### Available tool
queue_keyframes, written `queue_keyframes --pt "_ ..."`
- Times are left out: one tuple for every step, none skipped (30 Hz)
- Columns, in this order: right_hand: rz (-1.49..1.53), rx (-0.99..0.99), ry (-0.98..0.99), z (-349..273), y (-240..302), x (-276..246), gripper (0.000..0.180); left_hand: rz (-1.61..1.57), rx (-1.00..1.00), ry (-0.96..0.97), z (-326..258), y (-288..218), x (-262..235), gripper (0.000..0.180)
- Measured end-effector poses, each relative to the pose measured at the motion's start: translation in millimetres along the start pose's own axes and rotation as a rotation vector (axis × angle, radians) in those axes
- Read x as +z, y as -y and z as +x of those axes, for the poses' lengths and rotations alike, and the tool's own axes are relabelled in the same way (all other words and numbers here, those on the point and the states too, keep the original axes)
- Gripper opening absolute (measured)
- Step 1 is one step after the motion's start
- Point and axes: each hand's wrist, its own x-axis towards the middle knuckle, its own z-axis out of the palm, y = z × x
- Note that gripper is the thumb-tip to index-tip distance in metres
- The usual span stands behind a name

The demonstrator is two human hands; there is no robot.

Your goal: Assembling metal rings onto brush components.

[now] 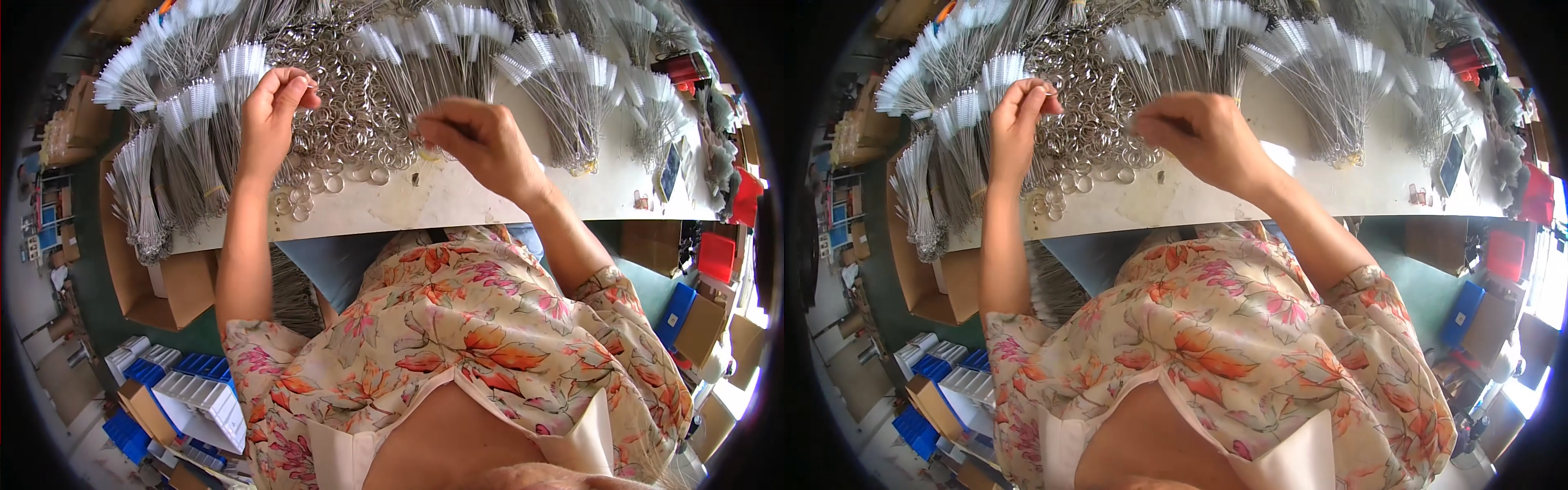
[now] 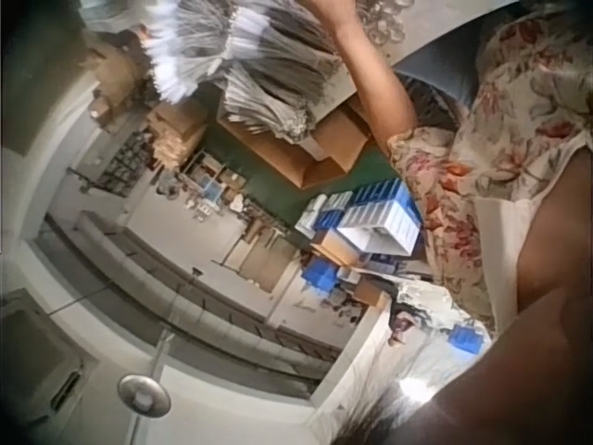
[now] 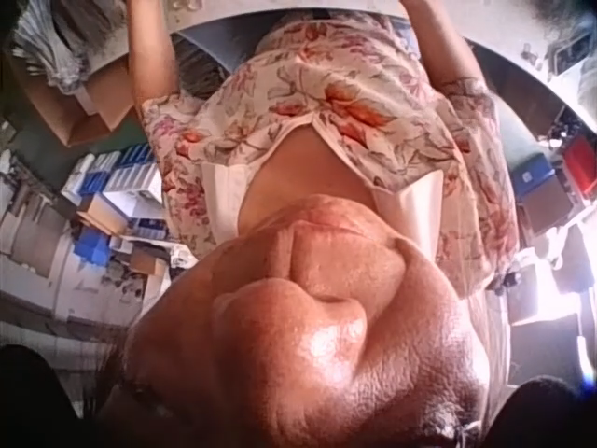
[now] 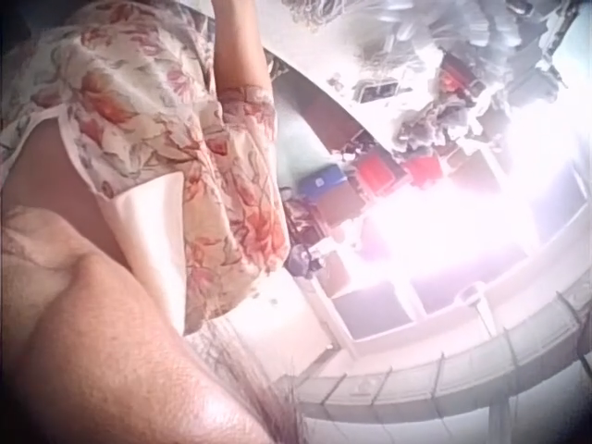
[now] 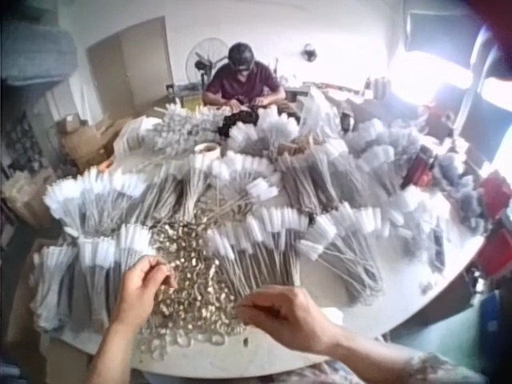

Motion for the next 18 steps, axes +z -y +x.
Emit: queue_keyframes --pt "0.024 -0.006 0.004 7 6 -1 0.013 -0.46 -0.174 -0.037 -6 -8 6 0.013" --pt "0.048 -0.012 0.01 13 9 1 0.012 -0.638 -0.156 -0.002 -12 -17 12 0.016" --pt "0.054 -0.011 0.016 15 14 6 0.012 -0.633 -0.162 -0.007 -19 -27 17 0.016" --pt "0.074 -0.15 -0.044 19 17 10 0.011 -0.853 -0.161 0.022 -21 -34 24 0.016" --pt "0.092 -0.289 -0.105 23 20 14 0.01 -1.074 -0.158 0.053 -24 -41 31 0.016" --pt "0.142 -0.305 -0.093 23 22 18 0.01 -1.118 -0.163 0.044 -29 -48 38 0.017" --pt "0.149 -0.307 -0.084 23 24 23 0.01 -1.113 -0.164 0.034 -33 -53 42 0.017" --pt "0.103 -0.411 -0.088 24 24 27 0.01 -1.142 -0.242 -0.037 -36 -57 46 0.017" --pt "0.056 -0.513 -0.093 24 25 31 0.01 -1.173 -0.322 -0.108 -39 -62 51 0.017" --pt "-0.002 -0.592 -0.151 25 26 35 0.012 -1.132 -0.316 -0.178 -40 -71 56 0.017" --pt "0.003 -0.592 -0.147 23 27 37 0.012 -1.129 -0.317 -0.184 -43 -71 54 0.017" --pt "-0.012 -0.614 -0.143 21 26 38 0.012 -1.004 -0.19 -0.167 -45 -68 52 0.016" --pt "-0.027 -0.638 -0.14 19 26 39 0.012 -0.876 -0.065 -0.15 -47 -67 50 0.016" --pt "-0.026 -0.637 -0.139 19 25 39 0.012 -0.675 0.026 -0.248 -46 -68 50 0.012" --pt "-0.08 -0.712 -0.165 20 25 39 0.014 -0.671 0.027 -0.251 -46 -72 49 0.012" --pt "-0.133 -0.786 -0.192 21 24 39 0.016 -0.547 0.108 -0.242 -47 -77 47 0.011" --pt "-0.187 -0.861 -0.219 22 24 39 0.018 -0.421 0.189 -0.231 -48 -82 45 0.01" --pt "-0.218 -0.919 -0.253 24 23 40 0.02 -0.456 0.21 -0.197 -50 -85 38 0.014"
